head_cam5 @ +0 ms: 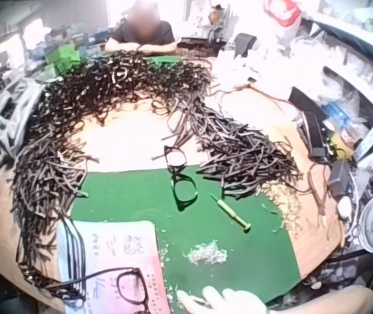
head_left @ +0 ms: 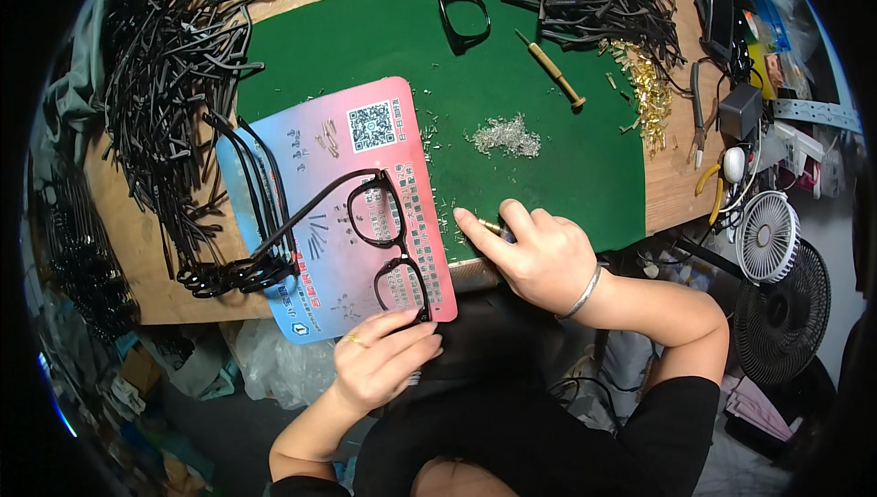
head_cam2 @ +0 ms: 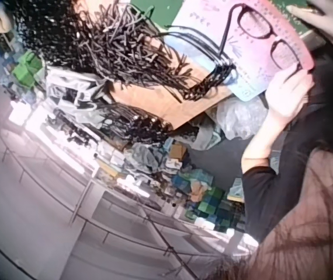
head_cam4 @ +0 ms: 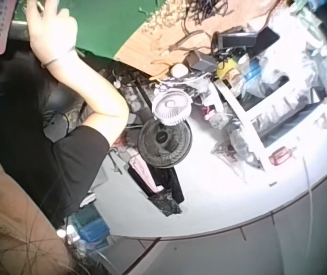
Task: The person assembles eyeglasses by inserting small metal components into the frame arms using a small tool. They repeatedly pick up parts from the table, insert them into the frame, and place the assembled glasses back on the table.
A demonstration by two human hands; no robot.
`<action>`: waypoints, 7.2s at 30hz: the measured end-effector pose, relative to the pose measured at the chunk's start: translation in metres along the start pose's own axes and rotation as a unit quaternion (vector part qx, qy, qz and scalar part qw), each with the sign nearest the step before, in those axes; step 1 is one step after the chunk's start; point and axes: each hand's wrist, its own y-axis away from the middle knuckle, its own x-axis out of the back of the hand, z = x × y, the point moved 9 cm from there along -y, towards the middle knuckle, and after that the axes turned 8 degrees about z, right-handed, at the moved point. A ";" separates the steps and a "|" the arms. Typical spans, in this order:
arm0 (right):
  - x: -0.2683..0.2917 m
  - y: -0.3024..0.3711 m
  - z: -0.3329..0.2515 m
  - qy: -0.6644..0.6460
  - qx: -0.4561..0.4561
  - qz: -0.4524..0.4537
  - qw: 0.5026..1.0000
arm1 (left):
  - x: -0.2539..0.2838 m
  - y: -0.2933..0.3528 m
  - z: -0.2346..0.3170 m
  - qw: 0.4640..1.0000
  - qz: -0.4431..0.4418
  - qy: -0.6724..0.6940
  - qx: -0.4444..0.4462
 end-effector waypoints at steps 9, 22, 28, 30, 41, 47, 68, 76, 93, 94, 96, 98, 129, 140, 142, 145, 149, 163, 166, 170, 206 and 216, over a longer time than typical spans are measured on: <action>0.004 0.000 0.000 -0.226 -0.047 -0.017 0.973 | -0.016 0.006 -0.016 0.994 0.044 -0.097 -0.009; -0.008 0.007 0.000 -0.216 -0.036 0.019 0.976 | -0.019 -0.006 -0.018 0.994 0.004 -0.104 0.044; -0.009 0.008 -0.003 -0.247 0.012 -0.014 0.969 | -0.023 -0.014 -0.016 0.987 -0.021 -0.149 0.059; -0.009 0.008 -0.005 -0.275 0.026 -0.066 0.959 | -0.021 -0.015 -0.017 0.987 -0.013 -0.147 0.060; -0.014 0.009 -0.025 -0.293 0.052 -0.078 0.951 | -0.019 -0.006 -0.026 0.993 0.008 -0.118 0.026; -0.009 0.010 -0.032 -0.224 0.096 -0.038 0.969 | -0.018 -0.005 -0.025 0.994 0.019 -0.109 0.024; -0.007 0.000 -0.038 -0.195 0.165 0.002 0.967 | -0.018 -0.002 -0.024 0.993 0.048 -0.110 -0.012; -0.004 0.003 -0.039 -0.163 0.171 0.053 0.970 | -0.018 -0.004 -0.024 0.992 0.051 -0.111 -0.008; 0.009 0.000 -0.015 -0.232 0.078 -0.084 0.966 | -0.012 -0.002 -0.038 0.990 0.054 -0.119 0.048; 0.014 0.000 -0.006 -0.228 0.062 -0.094 0.967 | -0.010 -0.003 -0.042 0.993 0.062 -0.073 0.062; 0.012 0.002 0.000 -0.236 0.031 -0.059 0.970 | -0.007 -0.011 -0.050 0.986 0.061 0.003 0.156; -0.003 0.005 -0.002 -0.228 0.026 -0.071 0.971 | -0.004 -0.030 -0.046 0.991 0.057 0.003 0.119; 0.003 -0.009 0.009 -0.319 0.003 -0.094 0.943 | 0.249 0.089 -0.170 0.790 0.225 -0.452 0.347; 0.014 0.017 0.068 -0.355 -0.155 -0.031 0.922 | 0.305 0.045 -0.164 0.822 0.430 -0.043 0.370; 0.017 0.024 0.090 -0.325 -0.243 -0.048 0.913 | 0.287 0.039 -0.142 0.821 0.461 0.024 0.336; 0.040 0.022 0.140 -0.194 -0.251 0.059 0.947 | 0.224 0.009 -0.084 0.876 0.372 0.146 0.269; 0.043 -0.009 0.230 0.004 -0.326 0.071 0.943 | 0.156 -0.034 -0.046 0.925 0.279 0.211 0.148; 0.051 -0.011 0.191 -0.099 -0.320 0.096 0.937 | -0.012 -0.023 -0.049 0.817 0.049 0.361 0.447; 0.077 -0.009 0.081 -0.330 -0.240 0.029 0.913 | -0.037 -0.013 -0.036 0.782 0.008 0.427 0.454; 0.039 -0.012 0.016 -0.435 -0.159 0.059 0.884 | -0.062 -0.015 -0.017 0.759 -0.036 0.461 0.458; 0.014 0.028 0.028 -0.098 -0.092 0.012 0.991 | -0.056 -0.015 -0.057 0.884 0.001 0.243 0.400; 0.010 0.029 0.024 -0.060 -0.063 0.036 0.996 | -0.053 0.003 -0.059 0.813 0.038 0.348 0.465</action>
